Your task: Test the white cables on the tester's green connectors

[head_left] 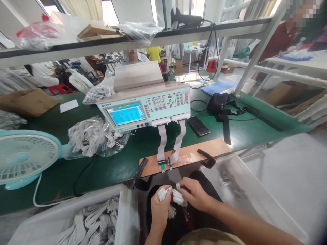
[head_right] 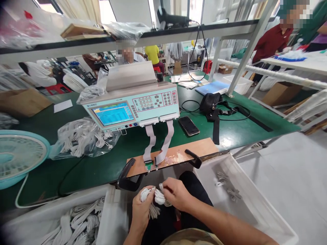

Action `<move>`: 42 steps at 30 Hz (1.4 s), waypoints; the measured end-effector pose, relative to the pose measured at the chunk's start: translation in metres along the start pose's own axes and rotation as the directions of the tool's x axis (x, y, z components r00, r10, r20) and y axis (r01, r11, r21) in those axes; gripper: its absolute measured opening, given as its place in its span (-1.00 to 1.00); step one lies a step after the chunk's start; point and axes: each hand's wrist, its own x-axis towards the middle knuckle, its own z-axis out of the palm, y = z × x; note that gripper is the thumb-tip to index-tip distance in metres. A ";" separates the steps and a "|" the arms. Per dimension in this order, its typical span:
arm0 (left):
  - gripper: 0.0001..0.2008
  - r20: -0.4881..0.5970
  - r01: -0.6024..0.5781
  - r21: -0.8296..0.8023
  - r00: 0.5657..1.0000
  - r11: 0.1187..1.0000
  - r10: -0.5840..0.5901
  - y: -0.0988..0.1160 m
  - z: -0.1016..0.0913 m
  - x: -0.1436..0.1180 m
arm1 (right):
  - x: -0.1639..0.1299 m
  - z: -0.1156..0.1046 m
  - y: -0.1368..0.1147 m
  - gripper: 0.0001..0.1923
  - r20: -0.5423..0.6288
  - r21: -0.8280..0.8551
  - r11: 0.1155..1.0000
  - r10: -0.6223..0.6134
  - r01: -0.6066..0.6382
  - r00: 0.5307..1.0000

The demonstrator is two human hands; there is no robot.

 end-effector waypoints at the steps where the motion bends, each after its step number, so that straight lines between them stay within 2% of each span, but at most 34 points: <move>1: -0.78 -0.007 0.019 -0.045 1.000 0.999 -0.019 0.000 0.002 0.003 | 0.006 0.004 0.002 -0.80 -0.067 0.101 0.991 0.099 -0.092 0.993; 2: -0.76 -0.015 0.045 -0.100 0.999 0.994 -0.047 0.000 0.005 0.006 | 0.012 0.008 0.005 -0.80 -0.109 0.201 0.966 0.186 -0.162 0.976; 4: -0.71 -0.027 0.108 -0.227 0.993 0.968 -0.117 0.000 0.009 0.012 | 0.024 0.016 0.013 -0.79 -0.117 0.348 0.908 0.291 -0.235 0.950; 7: -0.65 -0.023 0.182 -0.382 0.978 0.906 -0.207 0.000 0.015 0.018 | 0.035 0.026 0.024 -0.77 -0.091 0.428 0.861 0.344 -0.276 0.934; 10: -0.63 0.008 0.232 -0.450 0.967 0.863 -0.256 0.000 0.016 0.022 | 0.039 0.032 0.030 -0.77 -0.096 0.468 0.840 0.358 -0.276 0.929; 13: -0.63 0.035 0.245 -0.414 0.967 0.877 -0.253 -0.001 0.012 0.027 | 0.039 0.033 0.030 -0.78 -0.117 0.504 0.828 0.347 -0.245 0.931; 16: -0.67 0.084 0.194 -0.276 0.981 0.941 -0.177 -0.001 0.005 0.033 | 0.039 0.032 0.025 -0.75 -0.090 0.567 0.785 0.360 -0.250 0.929; 20: -0.74 0.190 0.113 -0.146 0.978 0.983 -0.084 0.002 -0.006 0.041 | 0.041 0.033 0.013 -0.67 0.010 0.705 0.630 0.450 -0.325 0.893; 22: -0.74 0.217 0.102 -0.149 0.974 0.984 -0.068 0.005 -0.009 0.044 | 0.044 0.034 0.007 -0.65 0.042 0.746 0.565 0.490 -0.353 0.871; 25: -0.75 0.249 0.154 -0.215 0.963 0.964 -0.098 0.005 -0.009 0.045 | 0.047 0.035 0.001 -0.62 0.098 0.778 0.500 0.501 -0.380 0.860; 27: -0.74 0.223 0.190 -0.270 0.966 0.944 -0.131 0.005 -0.005 0.045 | 0.049 0.033 0.000 -0.63 0.105 0.777 0.498 0.503 -0.386 0.858; 31: -0.71 0.072 0.202 -0.352 0.979 0.914 -0.188 0.004 0.006 0.044 | 0.049 0.029 0.002 -0.64 0.041 0.726 0.574 0.514 -0.379 0.857; 33: -0.70 0.029 0.196 -0.385 0.979 0.902 -0.200 0.004 0.009 0.044 | 0.050 0.027 0.003 -0.65 0.017 0.703 0.607 0.505 -0.369 0.863; 37: -0.71 -0.011 0.179 -0.406 0.980 0.896 -0.200 0.006 0.010 0.046 | 0.050 0.027 0.004 -0.68 0.011 0.691 0.623 0.498 -0.367 0.867; 42: -0.72 -0.046 0.229 -0.505 0.956 0.832 -0.291 0.011 0.015 0.042 | 0.051 0.027 0.003 -0.68 0.022 0.702 0.610 0.499 -0.369 0.866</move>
